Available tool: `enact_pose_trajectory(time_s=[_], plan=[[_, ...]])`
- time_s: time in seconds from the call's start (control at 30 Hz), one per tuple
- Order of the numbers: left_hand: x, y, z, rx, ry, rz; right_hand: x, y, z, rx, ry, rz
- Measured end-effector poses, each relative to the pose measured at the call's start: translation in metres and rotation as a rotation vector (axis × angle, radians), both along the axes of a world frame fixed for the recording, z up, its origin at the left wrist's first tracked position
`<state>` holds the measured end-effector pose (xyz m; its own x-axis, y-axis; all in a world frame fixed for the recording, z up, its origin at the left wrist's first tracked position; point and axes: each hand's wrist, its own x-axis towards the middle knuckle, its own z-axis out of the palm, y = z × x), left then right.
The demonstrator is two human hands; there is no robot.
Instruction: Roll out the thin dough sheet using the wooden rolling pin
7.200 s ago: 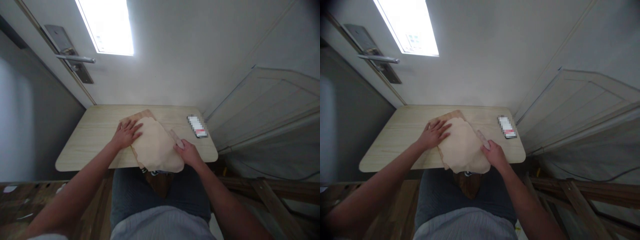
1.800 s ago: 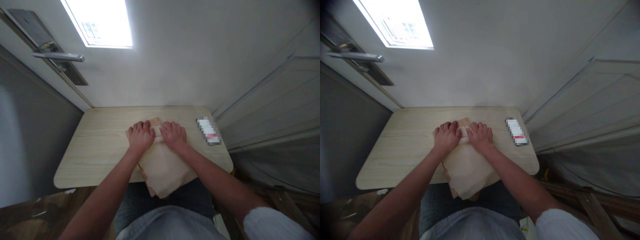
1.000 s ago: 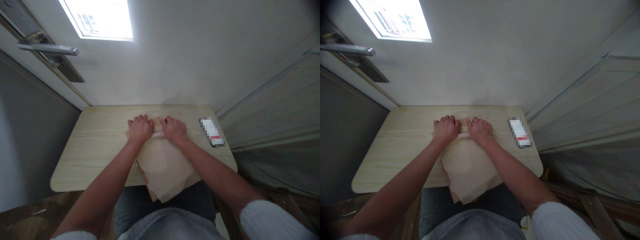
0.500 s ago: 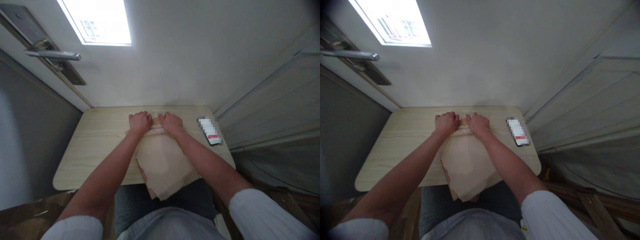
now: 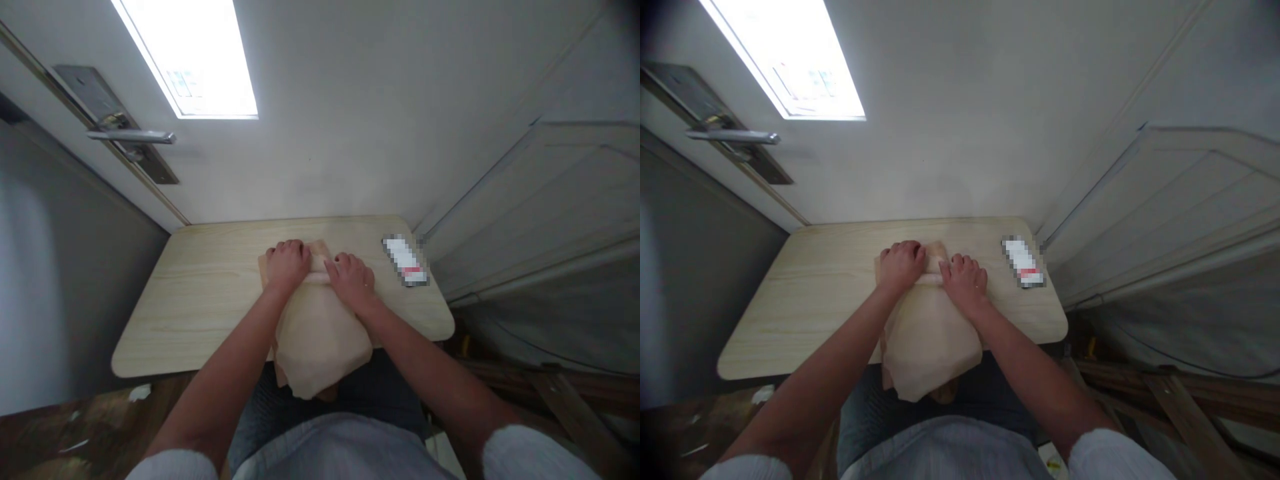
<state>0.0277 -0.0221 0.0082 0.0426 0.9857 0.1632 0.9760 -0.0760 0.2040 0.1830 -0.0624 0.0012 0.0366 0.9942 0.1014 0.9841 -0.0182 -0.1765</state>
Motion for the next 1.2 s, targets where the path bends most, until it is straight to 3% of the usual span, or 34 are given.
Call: enact_pose_trajectory(time_s=[0.2,0.43,0.7,0.97,1.2], plan=[[0.004,-0.001,0.007,0.080,0.028,-0.085,0.002,-0.007,-0.003,0.052,0.022,-0.018],[-0.004,-0.033,-0.011,0.147,0.014,-0.061,-0.002,-0.024,-0.007,0.172,0.020,0.018],[-0.006,-0.005,-0.007,0.099,0.042,-0.129,-0.009,-0.001,-0.009,0.171,0.004,-0.012],[-0.018,0.000,-0.008,0.139,0.105,-0.280,-0.012,0.018,-0.007,0.098,-0.038,-0.040],[-0.016,0.010,-0.011,0.137,0.152,-0.261,-0.013,0.023,-0.005,0.059,-0.065,-0.044]])
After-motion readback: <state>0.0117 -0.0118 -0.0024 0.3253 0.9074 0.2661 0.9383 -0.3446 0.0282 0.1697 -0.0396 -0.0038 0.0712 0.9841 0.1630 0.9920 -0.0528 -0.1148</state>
